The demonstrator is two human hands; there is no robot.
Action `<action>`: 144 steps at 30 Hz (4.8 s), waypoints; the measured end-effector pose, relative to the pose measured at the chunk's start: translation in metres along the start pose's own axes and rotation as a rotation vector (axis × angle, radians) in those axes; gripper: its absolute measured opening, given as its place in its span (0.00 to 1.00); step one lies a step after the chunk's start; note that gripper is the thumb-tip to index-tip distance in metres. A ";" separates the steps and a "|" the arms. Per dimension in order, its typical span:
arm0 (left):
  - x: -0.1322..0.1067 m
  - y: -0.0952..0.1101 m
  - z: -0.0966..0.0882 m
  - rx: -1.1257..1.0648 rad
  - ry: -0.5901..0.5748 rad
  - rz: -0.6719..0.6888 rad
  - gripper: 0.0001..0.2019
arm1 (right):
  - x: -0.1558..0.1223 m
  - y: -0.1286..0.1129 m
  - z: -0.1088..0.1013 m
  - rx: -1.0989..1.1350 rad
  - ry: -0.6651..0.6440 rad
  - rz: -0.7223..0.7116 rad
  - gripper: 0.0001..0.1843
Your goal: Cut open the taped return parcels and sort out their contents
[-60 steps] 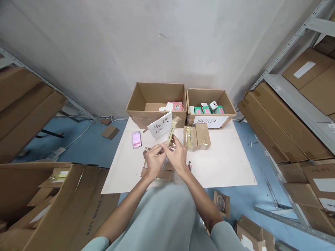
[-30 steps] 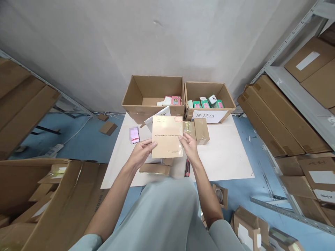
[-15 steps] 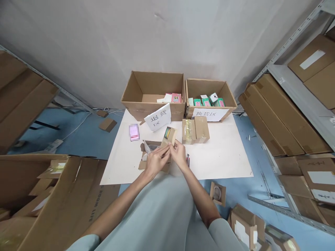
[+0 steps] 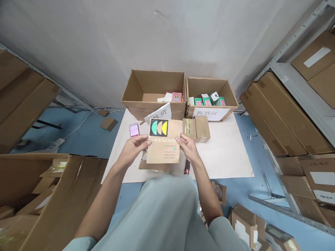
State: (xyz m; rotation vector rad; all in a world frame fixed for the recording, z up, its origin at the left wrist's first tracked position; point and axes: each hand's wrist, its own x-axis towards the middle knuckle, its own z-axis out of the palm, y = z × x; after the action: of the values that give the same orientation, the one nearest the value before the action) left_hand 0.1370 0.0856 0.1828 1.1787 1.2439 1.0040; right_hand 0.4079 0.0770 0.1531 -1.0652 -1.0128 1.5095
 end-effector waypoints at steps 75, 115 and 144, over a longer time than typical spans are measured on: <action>-0.008 -0.098 0.009 0.001 0.049 -0.305 0.51 | 0.005 0.083 -0.027 -0.280 0.053 0.176 0.40; -0.014 -0.218 -0.073 0.246 -0.040 -0.313 0.43 | -0.028 0.206 0.008 -0.300 0.229 0.359 0.38; -0.087 -0.172 0.121 0.299 -0.935 -0.057 0.43 | -0.340 0.175 -0.004 -0.097 1.215 0.096 0.46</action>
State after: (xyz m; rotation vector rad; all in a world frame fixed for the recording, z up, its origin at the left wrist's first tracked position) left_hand 0.2388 -0.0371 0.0208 1.5685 0.6613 0.1354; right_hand 0.4105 -0.2856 0.0301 -1.7569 -0.1591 0.6097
